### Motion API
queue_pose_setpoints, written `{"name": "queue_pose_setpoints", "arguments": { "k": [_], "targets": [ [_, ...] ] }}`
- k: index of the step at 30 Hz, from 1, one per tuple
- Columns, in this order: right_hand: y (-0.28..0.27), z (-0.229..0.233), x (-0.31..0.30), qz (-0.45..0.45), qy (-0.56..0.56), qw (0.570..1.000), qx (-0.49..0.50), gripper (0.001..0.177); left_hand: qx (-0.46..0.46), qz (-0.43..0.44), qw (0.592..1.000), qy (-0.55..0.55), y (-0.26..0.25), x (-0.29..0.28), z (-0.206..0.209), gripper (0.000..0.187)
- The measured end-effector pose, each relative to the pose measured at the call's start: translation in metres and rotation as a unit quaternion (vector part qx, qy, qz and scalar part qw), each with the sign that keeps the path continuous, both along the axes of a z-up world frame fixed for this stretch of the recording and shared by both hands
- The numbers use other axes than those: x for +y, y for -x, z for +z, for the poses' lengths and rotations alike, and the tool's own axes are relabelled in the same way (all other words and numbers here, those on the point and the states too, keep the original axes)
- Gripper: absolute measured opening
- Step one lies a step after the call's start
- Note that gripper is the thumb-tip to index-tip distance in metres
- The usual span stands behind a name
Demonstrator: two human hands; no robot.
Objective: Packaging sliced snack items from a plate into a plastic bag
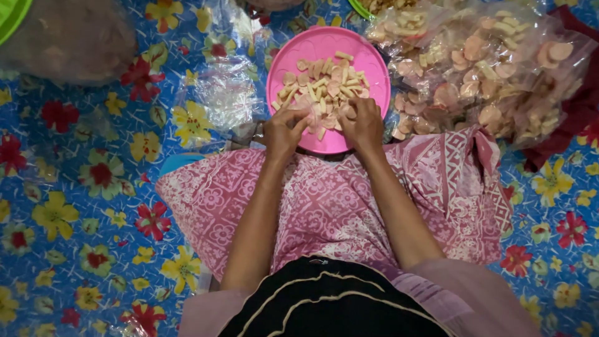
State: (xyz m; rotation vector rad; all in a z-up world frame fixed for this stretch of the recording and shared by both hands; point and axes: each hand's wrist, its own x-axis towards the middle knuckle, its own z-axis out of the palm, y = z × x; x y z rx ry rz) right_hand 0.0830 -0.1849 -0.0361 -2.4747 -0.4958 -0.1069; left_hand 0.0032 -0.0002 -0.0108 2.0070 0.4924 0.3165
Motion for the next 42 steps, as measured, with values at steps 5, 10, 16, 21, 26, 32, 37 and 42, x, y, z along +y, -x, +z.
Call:
{"name": "queue_pose_setpoints", "arguments": {
  "k": [5,10,16,21,26,32,37,42],
  "targets": [
    [-0.003,-0.017,-0.006,-0.003,0.040,0.999,-0.011,0.038,0.003,-0.015,1.000,0.005,0.000,0.000,-0.010,0.021],
    [0.009,0.020,0.005,0.026,-0.086,0.994,-0.057,0.030,-0.039,-0.017,0.999,0.015,0.000,-0.001,-0.009,0.022],
    [0.025,0.047,0.010,-0.070,-0.491,0.814,0.302,0.032,-0.084,-0.041,0.995,0.033,-0.002,-0.005,-0.014,0.023],
    [0.025,-0.002,0.002,-0.059,-0.524,0.731,0.434,0.030,-0.096,-0.085,0.991,0.033,0.002,-0.008,-0.009,0.021],
    [0.023,-0.004,0.006,-0.023,-0.490,0.769,0.410,0.030,-0.098,-0.095,0.990,0.034,0.004,-0.008,-0.011,0.022],
    [0.029,0.007,0.006,-0.013,-0.462,0.799,0.384,0.027,-0.099,-0.106,0.988,0.044,0.006,-0.009,-0.009,0.024],
    [0.032,0.005,0.005,-0.011,-0.416,0.827,0.378,0.031,-0.099,-0.115,0.986,0.065,0.010,-0.013,0.001,0.035],
    [0.036,0.011,0.010,-0.028,-0.453,0.797,0.399,0.024,-0.113,-0.132,0.982,0.070,0.012,-0.014,0.012,0.039]
  ]
}}
